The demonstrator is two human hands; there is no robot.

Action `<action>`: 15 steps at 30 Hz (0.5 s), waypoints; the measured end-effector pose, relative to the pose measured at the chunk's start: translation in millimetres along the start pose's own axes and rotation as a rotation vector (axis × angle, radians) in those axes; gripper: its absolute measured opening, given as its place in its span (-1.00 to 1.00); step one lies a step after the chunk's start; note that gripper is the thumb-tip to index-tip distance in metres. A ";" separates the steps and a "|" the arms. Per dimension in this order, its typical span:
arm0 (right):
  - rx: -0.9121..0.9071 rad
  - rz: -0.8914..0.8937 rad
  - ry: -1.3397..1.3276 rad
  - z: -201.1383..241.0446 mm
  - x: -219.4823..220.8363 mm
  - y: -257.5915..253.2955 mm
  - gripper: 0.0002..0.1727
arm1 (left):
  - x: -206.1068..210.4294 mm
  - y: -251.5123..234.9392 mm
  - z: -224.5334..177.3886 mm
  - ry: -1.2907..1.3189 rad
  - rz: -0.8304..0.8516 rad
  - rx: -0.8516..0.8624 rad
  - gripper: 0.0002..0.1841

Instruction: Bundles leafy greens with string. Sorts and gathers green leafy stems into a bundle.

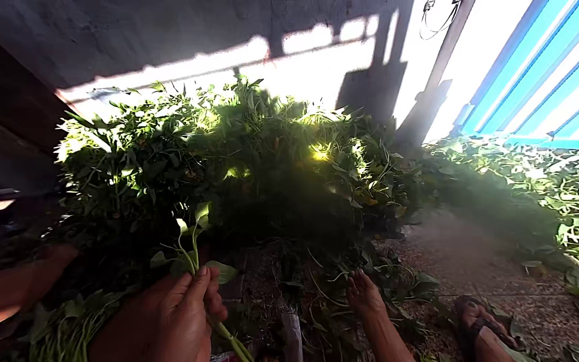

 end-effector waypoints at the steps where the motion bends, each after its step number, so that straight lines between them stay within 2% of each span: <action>1: 0.015 -0.002 -0.016 -2.2 -0.7 5.7 -0.73 | 3.1 0.9 1.2 0.008 0.010 -0.015 -0.72; 3: 0.003 -0.069 0.045 -6.8 -9.5 12.4 -0.76 | 7.6 5.1 1.3 0.010 0.032 -0.026 -0.73; 5: -0.019 -0.105 0.114 -7.8 -18.2 11.0 -0.67 | 10.2 9.9 -1.2 0.007 0.057 -0.020 -0.73; 12: 0.003 -0.060 0.112 0.1 -18.8 -24.7 -0.39 | 8.1 10.6 -3.2 0.008 0.132 0.009 -0.71; 13: 0.021 -0.055 0.060 -0.8 -17.2 -29.6 -0.41 | 8.9 10.4 -3.3 -0.005 0.143 0.015 -0.71; 15: 0.051 -0.083 -0.056 -3.3 -13.5 -34.4 -0.57 | 11.0 11.4 -3.6 -0.032 0.164 0.009 -0.71</action>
Point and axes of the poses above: each hand's wrist, its own y-axis away from the middle knuckle, its own x-axis out of the palm, z = x × y, the point moved 6 cm from there along -y, towards the middle knuckle, and after that the axes turned 8 degrees about -y, right-handed, at the moved point
